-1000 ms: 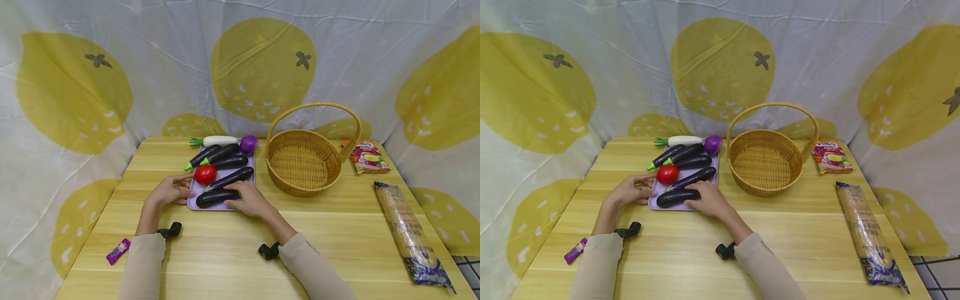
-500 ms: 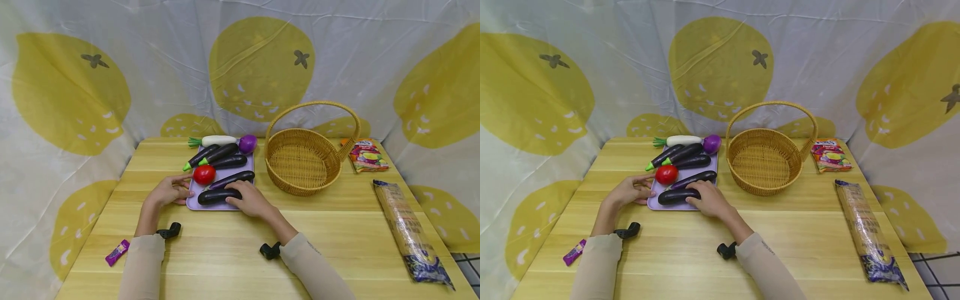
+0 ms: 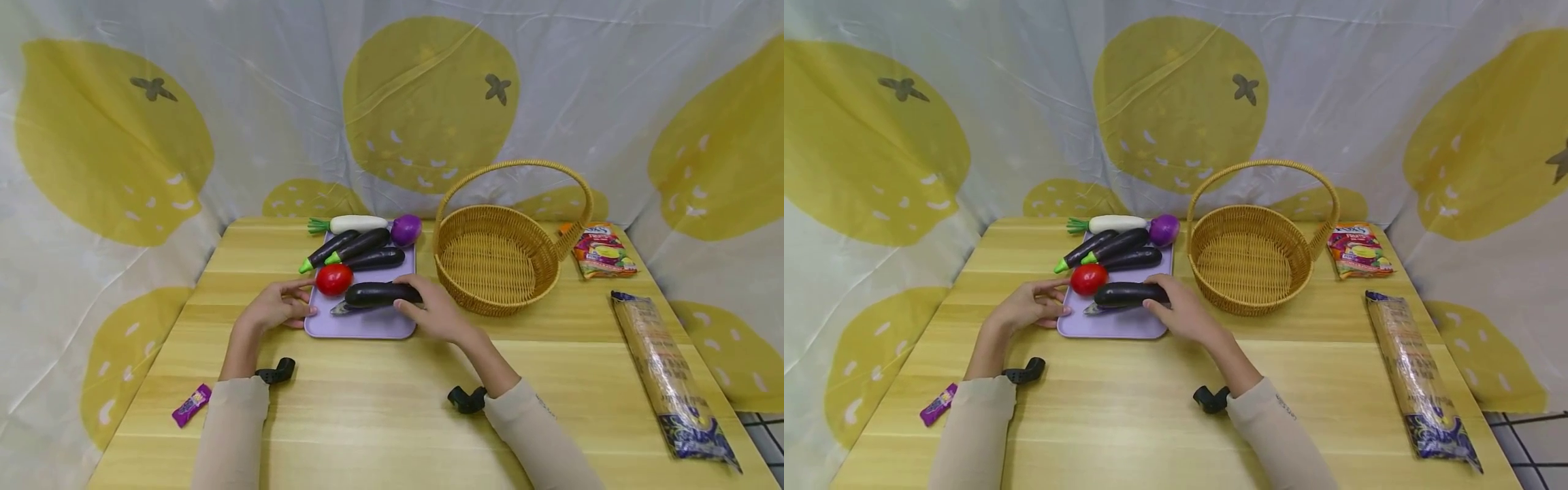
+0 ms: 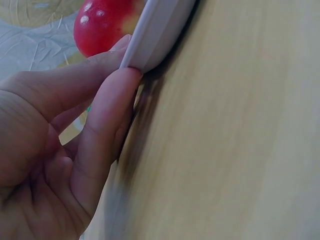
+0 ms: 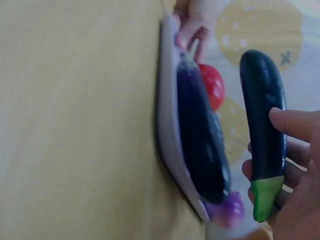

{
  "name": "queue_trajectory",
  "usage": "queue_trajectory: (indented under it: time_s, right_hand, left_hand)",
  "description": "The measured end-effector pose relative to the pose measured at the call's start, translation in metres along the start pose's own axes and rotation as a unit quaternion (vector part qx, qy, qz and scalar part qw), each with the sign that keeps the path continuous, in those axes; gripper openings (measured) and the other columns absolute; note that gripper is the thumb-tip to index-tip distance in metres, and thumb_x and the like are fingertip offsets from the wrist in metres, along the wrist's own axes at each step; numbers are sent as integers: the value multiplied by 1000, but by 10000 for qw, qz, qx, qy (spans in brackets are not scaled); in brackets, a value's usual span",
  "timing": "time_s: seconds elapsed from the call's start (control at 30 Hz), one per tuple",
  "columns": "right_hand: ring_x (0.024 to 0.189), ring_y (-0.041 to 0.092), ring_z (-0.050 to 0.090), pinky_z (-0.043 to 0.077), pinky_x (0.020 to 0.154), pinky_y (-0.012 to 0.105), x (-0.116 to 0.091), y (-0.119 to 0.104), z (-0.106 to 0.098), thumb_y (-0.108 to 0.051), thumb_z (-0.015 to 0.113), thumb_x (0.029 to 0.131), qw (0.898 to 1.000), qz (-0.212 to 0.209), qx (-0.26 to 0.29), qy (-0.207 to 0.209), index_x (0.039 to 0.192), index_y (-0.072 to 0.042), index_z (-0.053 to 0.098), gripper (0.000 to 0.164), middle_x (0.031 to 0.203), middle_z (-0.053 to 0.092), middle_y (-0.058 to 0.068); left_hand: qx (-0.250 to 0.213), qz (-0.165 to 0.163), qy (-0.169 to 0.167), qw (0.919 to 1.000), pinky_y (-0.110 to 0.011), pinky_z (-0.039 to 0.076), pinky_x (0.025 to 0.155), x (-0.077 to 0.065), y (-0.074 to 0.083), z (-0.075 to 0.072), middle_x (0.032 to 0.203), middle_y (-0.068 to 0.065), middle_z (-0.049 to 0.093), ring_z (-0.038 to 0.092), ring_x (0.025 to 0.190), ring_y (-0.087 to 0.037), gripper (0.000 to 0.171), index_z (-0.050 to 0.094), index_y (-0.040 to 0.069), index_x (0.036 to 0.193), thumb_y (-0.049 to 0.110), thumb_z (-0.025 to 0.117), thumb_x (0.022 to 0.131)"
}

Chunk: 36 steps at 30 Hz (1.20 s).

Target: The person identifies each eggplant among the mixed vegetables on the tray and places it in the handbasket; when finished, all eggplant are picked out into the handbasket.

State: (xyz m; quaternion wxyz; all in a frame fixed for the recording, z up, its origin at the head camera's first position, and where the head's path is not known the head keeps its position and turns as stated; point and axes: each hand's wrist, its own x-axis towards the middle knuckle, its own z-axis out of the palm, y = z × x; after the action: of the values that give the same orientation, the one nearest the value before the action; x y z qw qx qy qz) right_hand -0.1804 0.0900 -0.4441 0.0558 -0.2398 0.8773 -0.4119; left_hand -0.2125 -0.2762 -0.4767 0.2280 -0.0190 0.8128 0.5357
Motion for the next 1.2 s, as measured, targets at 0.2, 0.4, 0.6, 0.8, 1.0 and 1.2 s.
queue_trajectory:
  time_s: [0.2, 0.4, 0.6, 0.8, 1.0, 1.2]
  right_hand:
    - [139, 30, 50, 39, 118, 52, -12, 6, -32, -32, 59, 106, 9995, -96, 78, 280, 147, -15, 55, 45, 148, 56, 9]
    - [139, 34, 48, 37, 118, 56, -23, 17, -62, -28, 59, 106, 9983, -72, -30, 583, 146, -16, 55, 42, 147, 55, 12]
    - [135, 37, 52, 40, 112, 61, -33, 31, -94, -26, 61, 105, 9962, 65, -175, 850, 147, -16, 54, 43, 146, 57, 13]
    - [133, 41, 51, 39, 109, 64, -31, 54, -123, -27, 59, 106, 9941, 377, -405, 933, 148, -15, 52, 44, 146, 55, 17]
    - [128, 42, 53, 41, 105, 63, -22, 75, -143, -26, 58, 107, 9922, 726, -585, 832, 147, -12, 52, 43, 143, 57, 21]
    - [132, 45, 48, 38, 109, 64, -11, 96, -152, -24, 59, 106, 9893, 1069, -707, 693, 146, -8, 54, 44, 148, 49, 24]
  left_hand:
    - [12, -22, -53, 10000, -34, 64, 77, 0, 2, -1, 131, -20, 52, 66, 90, -18, 75, 48, 18, 155, 11, 82, 89]
    - [-37, -49, -45, 10000, -33, 64, 76, -3, 2, -2, 130, -19, 52, 66, 89, -18, 75, 47, 18, 156, 10, 81, 90]
    - [-56, -52, -30, 10000, -33, 64, 75, -2, 0, 0, 128, -18, 52, 65, 88, -18, 75, 48, 19, 155, 9, 81, 89]
    - [-72, 8, -46, 10000, -33, 64, 74, -1, 3, -1, 127, -18, 52, 65, 88, -18, 75, 47, 17, 155, 9, 81, 89]
    - [-114, 17, -58, 9999, -33, 64, 74, -2, 2, 0, 129, -19, 52, 65, 87, -17, 74, 47, 17, 155, 9, 81, 89]
    - [-93, 44, -22, 9999, -32, 64, 73, -3, 3, 0, 128, -18, 52, 64, 88, -17, 73, 48, 17, 154, 9, 80, 90]
